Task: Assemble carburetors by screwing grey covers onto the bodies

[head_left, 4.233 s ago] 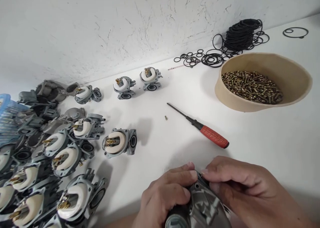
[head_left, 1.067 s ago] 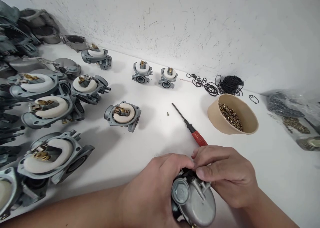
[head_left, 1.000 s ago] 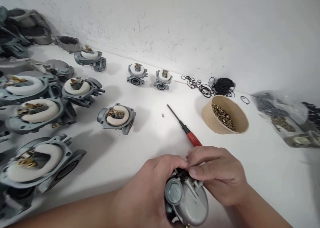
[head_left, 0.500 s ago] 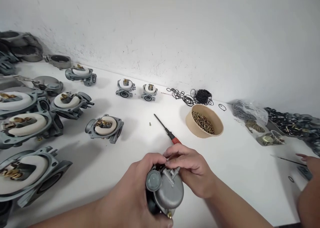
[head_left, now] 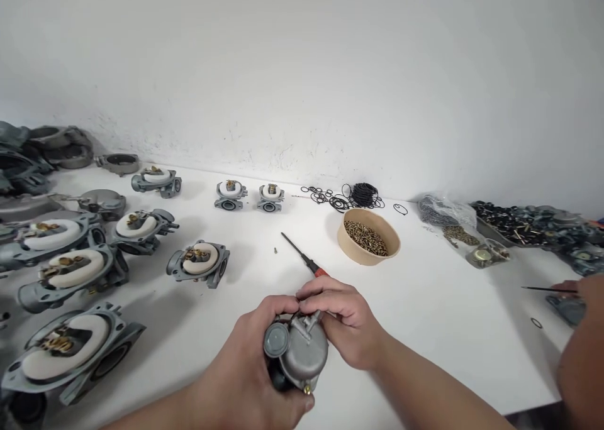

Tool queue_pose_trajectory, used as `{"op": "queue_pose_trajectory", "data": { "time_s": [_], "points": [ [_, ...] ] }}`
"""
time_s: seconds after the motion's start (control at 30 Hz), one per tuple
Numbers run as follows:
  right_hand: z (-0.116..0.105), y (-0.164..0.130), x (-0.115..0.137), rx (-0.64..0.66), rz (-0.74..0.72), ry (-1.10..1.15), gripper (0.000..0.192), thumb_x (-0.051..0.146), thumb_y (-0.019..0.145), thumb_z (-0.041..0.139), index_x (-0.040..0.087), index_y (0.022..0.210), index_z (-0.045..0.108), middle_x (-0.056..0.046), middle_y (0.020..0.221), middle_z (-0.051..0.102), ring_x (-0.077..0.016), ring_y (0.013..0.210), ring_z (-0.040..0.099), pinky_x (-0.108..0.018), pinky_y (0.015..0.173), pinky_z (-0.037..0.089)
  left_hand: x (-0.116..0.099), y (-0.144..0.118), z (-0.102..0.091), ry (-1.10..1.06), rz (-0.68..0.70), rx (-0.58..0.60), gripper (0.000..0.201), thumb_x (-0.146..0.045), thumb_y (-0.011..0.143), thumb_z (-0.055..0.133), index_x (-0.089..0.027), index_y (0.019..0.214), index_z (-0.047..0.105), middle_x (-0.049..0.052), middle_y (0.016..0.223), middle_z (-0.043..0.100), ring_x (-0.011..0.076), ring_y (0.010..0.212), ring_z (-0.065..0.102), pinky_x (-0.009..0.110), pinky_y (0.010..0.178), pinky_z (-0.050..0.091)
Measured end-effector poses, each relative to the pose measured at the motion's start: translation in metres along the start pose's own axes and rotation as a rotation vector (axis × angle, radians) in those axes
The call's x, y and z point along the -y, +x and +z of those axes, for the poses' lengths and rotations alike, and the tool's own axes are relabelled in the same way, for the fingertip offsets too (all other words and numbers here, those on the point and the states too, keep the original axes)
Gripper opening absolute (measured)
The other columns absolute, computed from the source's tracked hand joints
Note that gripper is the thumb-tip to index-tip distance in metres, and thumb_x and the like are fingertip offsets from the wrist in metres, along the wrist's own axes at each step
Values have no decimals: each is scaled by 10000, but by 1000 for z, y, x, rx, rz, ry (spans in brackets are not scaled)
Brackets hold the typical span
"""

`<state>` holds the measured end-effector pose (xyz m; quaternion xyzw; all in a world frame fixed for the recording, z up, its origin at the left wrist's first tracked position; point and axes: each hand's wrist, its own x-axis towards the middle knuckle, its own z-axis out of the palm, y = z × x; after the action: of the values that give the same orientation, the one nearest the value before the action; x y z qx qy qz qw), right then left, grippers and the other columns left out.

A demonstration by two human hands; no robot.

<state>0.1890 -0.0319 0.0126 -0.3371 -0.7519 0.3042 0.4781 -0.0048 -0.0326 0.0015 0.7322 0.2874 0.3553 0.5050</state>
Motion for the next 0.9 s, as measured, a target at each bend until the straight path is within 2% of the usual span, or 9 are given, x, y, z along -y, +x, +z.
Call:
{"op": "queue_pose_trajectory", "data": {
  "time_s": [0.13,0.23,0.3,0.37,0.43,0.53,0.6,0.8,0.9],
  "points": [
    [-6,2,2,-157,-53,-251,258,102,839,543,178,1035,693,-77,927,685,-144,754,663,-271,664,565,-2,0,-5,52,-89,-54,661,-211,561,740,-226,1139,420,18,931,664,194,766,662,308,682,543],
    [-19,0,-1,-213,-17,-586,165,201,857,575,180,975,689,-72,898,705,-181,790,665,-315,703,545,-6,3,-8,132,-97,-162,684,-296,528,820,-214,1109,467,60,1025,659,255,930,666,379,835,530],
    [-27,-1,-5,-165,180,-830,225,304,872,576,191,1038,678,-77,1005,698,-201,826,659,-335,706,519,-6,6,-10,149,-100,-210,697,-318,513,839,-216,1093,467,67,1050,658,268,964,662,389,859,519],
    [-32,-1,-9,-37,396,-1040,305,397,872,569,223,1107,652,-77,1118,662,-231,900,642,-332,668,474,-5,8,-10,152,-115,-230,718,-328,506,848,-210,1098,459,70,1045,661,268,946,669,382,838,524],
    [-34,0,-10,117,560,-1157,304,455,856,565,248,1066,640,-66,1109,642,-238,897,622,-307,605,410,-3,9,-11,153,-124,-242,737,-340,501,856,-206,1105,455,69,1029,665,266,925,675,374,816,528],
    [-32,4,-4,274,694,-1179,197,417,862,533,243,920,606,-37,959,632,-193,770,591,-273,544,312,-4,9,-12,164,-126,-250,725,-345,518,853,-212,1108,455,62,1014,670,258,914,677,366,810,528],
    [-31,6,-1,309,722,-1158,147,354,882,498,231,886,578,-24,912,625,-168,732,573,-268,537,281,-5,9,-13,173,-125,-245,706,-343,528,847,-213,1103,459,58,1007,672,253,904,676,365,806,528],
    [-22,7,-7,234,683,-1125,220,425,872,502,224,880,592,-34,932,609,-170,755,563,-271,559,275,-5,8,-13,183,-94,-226,708,-365,547,848,-205,1122,467,66,1035,668,259,920,666,376,815,525],
    [-15,9,-14,174,665,-1153,200,364,861,502,215,900,630,-50,927,611,-174,751,554,-281,563,269,-3,8,-12,176,-72,-233,707,-364,550,847,-202,1129,473,47,974,659,246,875,656,349,756,518]
  ]
}}
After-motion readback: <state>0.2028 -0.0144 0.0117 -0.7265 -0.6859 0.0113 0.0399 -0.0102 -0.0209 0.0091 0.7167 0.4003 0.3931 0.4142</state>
